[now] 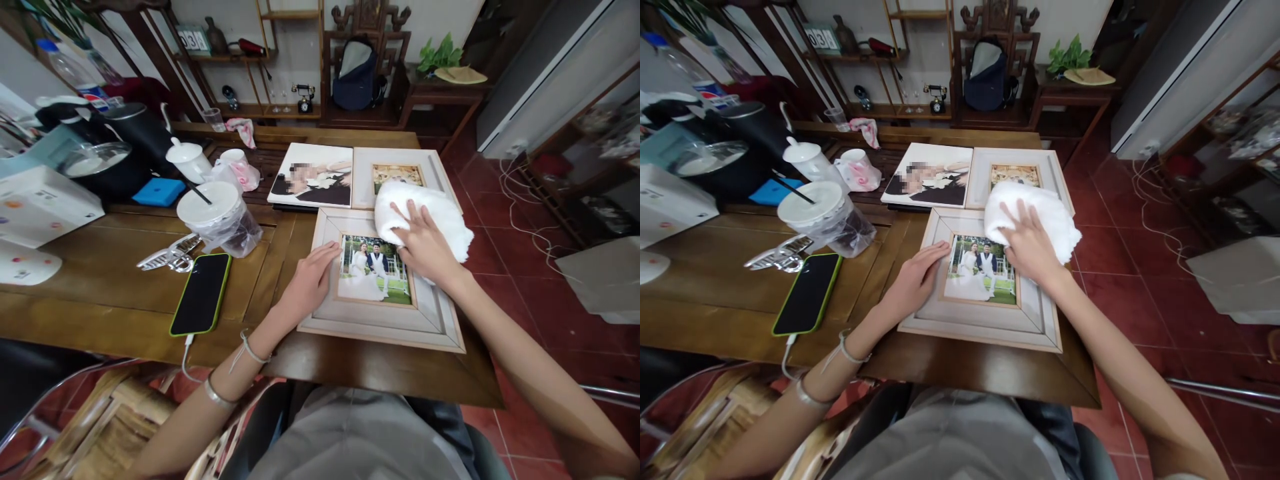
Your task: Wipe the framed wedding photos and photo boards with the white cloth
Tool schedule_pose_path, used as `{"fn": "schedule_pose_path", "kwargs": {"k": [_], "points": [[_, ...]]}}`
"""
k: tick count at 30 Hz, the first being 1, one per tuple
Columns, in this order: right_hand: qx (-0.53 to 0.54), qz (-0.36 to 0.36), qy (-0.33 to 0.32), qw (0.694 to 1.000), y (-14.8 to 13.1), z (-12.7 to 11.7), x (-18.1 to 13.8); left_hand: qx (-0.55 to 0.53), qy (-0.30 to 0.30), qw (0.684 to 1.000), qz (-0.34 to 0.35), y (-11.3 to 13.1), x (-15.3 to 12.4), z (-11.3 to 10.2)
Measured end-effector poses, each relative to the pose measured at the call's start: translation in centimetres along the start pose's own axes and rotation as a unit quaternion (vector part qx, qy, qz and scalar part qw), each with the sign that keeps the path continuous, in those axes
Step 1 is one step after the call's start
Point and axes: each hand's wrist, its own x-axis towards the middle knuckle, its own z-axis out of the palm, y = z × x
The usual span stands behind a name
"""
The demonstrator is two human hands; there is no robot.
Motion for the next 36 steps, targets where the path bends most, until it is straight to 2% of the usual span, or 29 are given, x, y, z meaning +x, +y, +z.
{"fn": "schedule_pose_path", "kwargs": {"k": [4,9,12,15,17,20,26,31,33,36], "points": [[0.042,-0.040,-0.074,0.996,-2.4,-0.9,-1.3,-0.003,0.014,1.000,0.005,0.1,0.1,0.0],[0.111,-0.075,-0.166,0.977,-7.1,-3.9,-6.5,0.003,0.017,1.000,0.009,0.1,0.1,0.2],[0.159,-0.102,-0.180,0.965,-8.9,-6.3,-9.3,0.008,0.016,1.000,0.012,0.1,0.1,0.2],[0.203,-0.103,-0.175,0.958,-9.8,-7.7,-10.4,0.010,0.014,1.000,0.011,0.0,0.1,0.2],[0.219,-0.087,-0.167,0.957,-9.9,-7.6,-10.2,0.011,0.013,1.000,0.009,0.1,0.1,0.2],[0.216,-0.059,-0.154,0.962,-9.2,-5.9,-8.8,0.009,0.010,1.000,0.006,0.0,0.1,0.2],[0.159,0.062,-0.081,0.982,-3.7,-2.1,-4.4,-0.009,0.006,1.000,-0.004,0.0,0.0,0.1],[0.065,0.043,-0.007,0.997,0.2,-0.7,0.3,-0.009,0.003,1.000,-0.017,0.1,-0.1,0.1],[0.048,0.027,-0.012,0.998,0.2,-0.3,1.4,-0.009,0.002,1.000,-0.019,0.1,0.0,0.1],[0.054,-0.014,-0.052,0.997,-1.6,-0.2,1.1,-0.011,0.002,1.000,-0.023,0.1,0.0,0.1]]}}
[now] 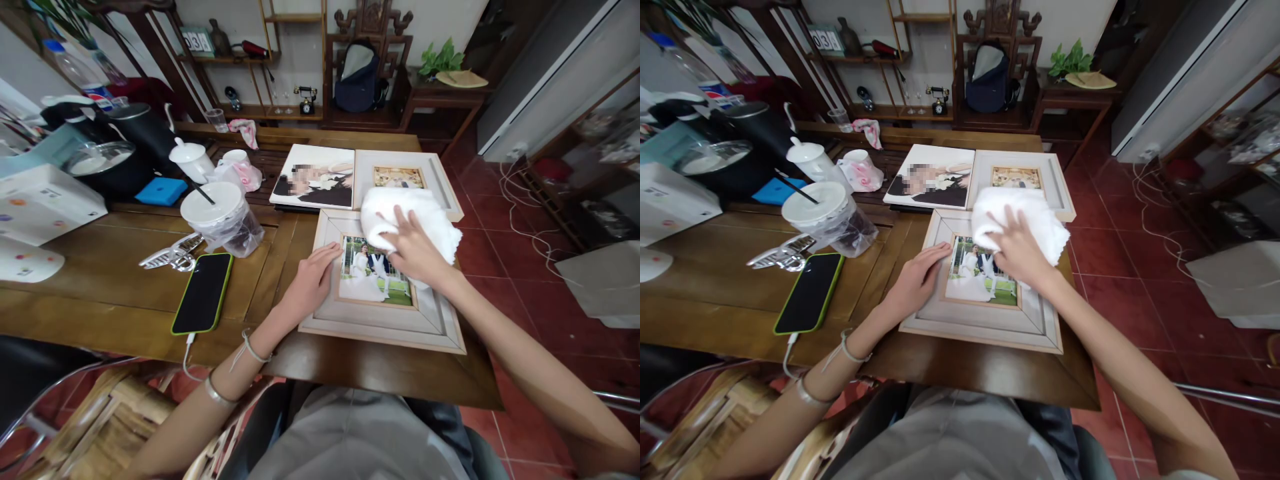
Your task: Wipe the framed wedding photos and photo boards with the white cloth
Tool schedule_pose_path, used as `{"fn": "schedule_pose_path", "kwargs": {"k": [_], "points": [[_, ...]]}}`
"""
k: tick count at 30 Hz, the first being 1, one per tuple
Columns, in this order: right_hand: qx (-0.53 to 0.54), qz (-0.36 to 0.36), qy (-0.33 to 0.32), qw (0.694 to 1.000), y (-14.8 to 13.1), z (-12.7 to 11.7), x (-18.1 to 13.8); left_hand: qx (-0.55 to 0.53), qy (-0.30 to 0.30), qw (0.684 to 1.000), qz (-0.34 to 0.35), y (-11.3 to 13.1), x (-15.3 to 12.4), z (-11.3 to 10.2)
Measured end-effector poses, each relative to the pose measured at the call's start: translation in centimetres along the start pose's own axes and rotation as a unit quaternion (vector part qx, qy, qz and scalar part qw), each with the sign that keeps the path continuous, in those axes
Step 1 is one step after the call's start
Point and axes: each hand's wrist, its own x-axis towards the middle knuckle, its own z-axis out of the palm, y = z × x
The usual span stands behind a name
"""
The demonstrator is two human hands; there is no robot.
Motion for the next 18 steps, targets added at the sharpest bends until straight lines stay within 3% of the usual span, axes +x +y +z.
{"fn": "schedule_pose_path", "kwargs": {"k": [4,9,13,18], "points": [[0.032,-0.040,-0.071,0.996,-4.3,-1.1,-3.8,0.006,0.007,1.000,0.005,0.0,0.0,0.1],[0.084,-0.096,-0.146,0.981,-8.3,-4.9,-10.2,0.011,0.009,1.000,0.013,-0.1,0.1,0.2],[0.108,-0.124,-0.127,0.978,-9.1,-6.3,-12.6,0.009,0.010,1.000,0.011,-0.1,0.0,0.2],[0.096,-0.051,-0.108,0.988,-7.5,-4.1,-11.1,0.008,0.001,1.000,0.007,-0.1,-0.1,0.1]]}}
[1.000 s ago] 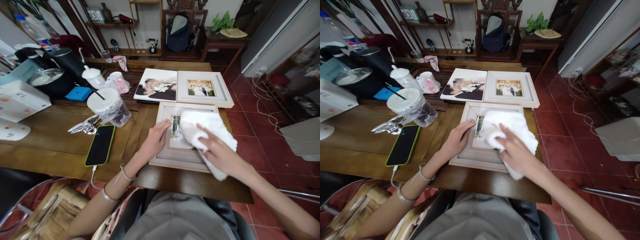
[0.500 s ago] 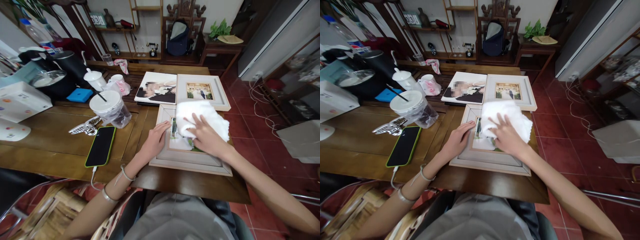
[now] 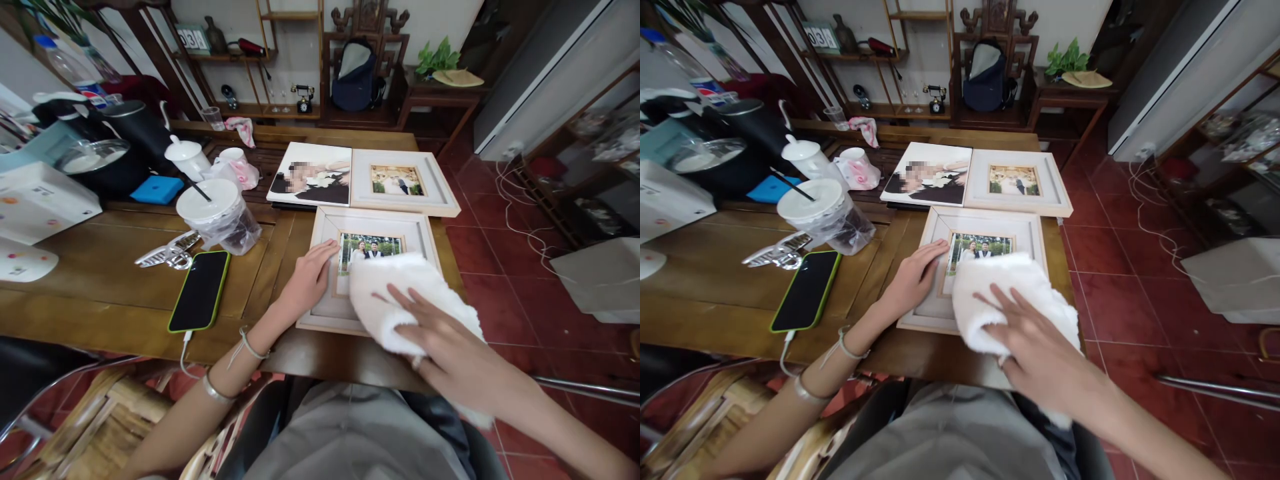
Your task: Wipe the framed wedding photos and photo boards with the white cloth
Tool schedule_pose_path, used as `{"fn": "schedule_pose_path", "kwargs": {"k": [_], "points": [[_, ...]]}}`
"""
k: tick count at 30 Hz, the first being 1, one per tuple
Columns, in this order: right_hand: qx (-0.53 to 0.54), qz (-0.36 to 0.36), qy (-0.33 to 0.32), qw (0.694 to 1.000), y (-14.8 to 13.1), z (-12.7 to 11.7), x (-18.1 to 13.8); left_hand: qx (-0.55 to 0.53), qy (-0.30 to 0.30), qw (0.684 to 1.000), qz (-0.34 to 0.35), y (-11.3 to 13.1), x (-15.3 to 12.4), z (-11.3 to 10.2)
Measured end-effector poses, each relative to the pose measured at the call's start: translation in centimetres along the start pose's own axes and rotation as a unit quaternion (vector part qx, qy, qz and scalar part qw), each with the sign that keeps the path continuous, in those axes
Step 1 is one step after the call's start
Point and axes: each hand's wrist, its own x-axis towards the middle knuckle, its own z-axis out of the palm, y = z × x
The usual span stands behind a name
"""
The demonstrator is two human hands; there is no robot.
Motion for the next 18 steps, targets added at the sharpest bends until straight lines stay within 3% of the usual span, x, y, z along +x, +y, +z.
{"fn": "schedule_pose_path", "kwargs": {"k": [6,10,14,18], "points": [[-0.110,0.078,0.090,0.987,6.2,0.6,5.5,0.001,0.001,1.000,0.004,-0.1,0.0,0.0],[-0.149,0.081,0.120,0.978,8.8,0.0,9.5,-0.002,0.003,1.000,0.000,-0.1,0.0,0.1],[-0.151,0.064,0.098,0.981,8.3,-0.1,11.0,-0.005,-0.002,1.000,-0.006,0.0,0.0,0.0],[-0.102,0.016,0.034,0.994,5.0,0.4,8.7,0.000,-0.009,1.000,-0.006,0.1,0.1,0.0]]}}
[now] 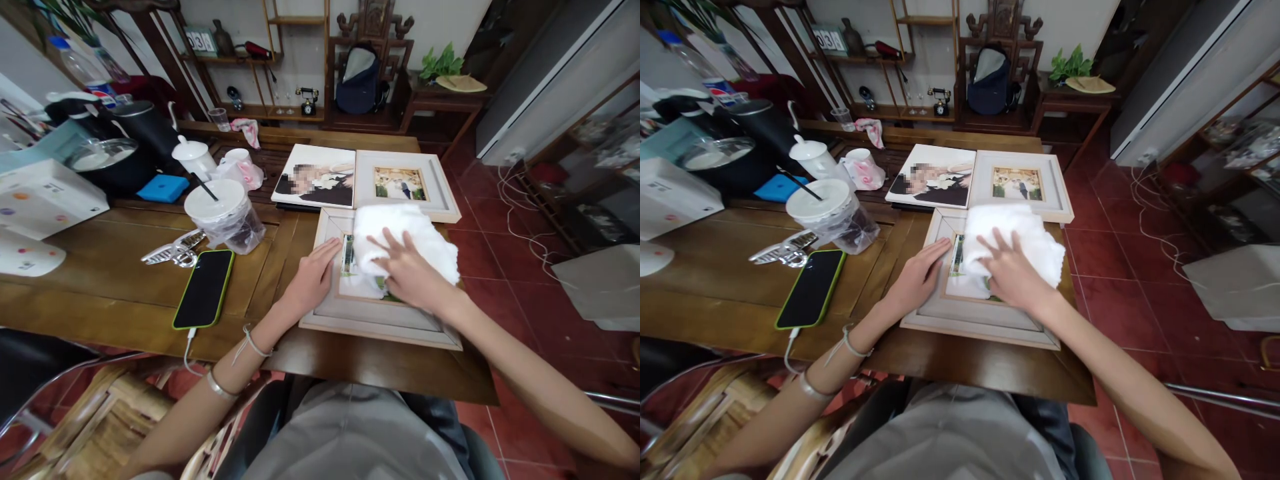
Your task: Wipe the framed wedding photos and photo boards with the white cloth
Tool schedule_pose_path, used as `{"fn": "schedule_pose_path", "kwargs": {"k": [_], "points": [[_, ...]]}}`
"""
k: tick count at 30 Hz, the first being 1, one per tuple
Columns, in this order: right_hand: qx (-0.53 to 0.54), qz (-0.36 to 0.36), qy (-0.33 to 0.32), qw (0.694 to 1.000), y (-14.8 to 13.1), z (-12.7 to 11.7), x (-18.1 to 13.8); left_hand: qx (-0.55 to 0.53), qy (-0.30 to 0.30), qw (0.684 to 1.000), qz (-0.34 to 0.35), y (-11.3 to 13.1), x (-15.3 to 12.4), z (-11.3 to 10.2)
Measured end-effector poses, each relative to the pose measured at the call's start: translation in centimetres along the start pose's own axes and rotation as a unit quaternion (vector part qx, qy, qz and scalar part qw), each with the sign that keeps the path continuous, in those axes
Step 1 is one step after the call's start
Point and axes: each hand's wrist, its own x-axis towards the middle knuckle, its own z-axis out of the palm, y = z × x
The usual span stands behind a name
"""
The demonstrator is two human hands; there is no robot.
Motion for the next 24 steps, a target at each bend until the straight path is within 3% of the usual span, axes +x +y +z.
{"fn": "schedule_pose_path", "kwargs": {"k": [6,12,17,22,24], "points": [[0.096,-0.065,-0.073,0.991,-4.7,-2.5,-6.2,0.008,-0.012,1.000,0.009,-0.2,-0.1,0.1],[0.124,-0.124,-0.112,0.978,-3.8,-4.8,-8.9,0.018,-0.023,1.000,0.004,-0.3,-0.2,0.2],[0.123,-0.045,-0.086,0.988,-0.2,-2.8,-6.5,0.004,-0.012,1.000,0.013,-0.2,-0.2,0.2],[0.020,0.040,0.067,0.997,2.7,-0.2,-1.5,-0.001,-0.015,1.000,0.012,-0.1,-0.1,0.1],[-0.007,0.067,0.089,0.994,3.2,0.2,0.6,-0.001,-0.017,1.000,0.004,-0.1,-0.1,0.0]]}}
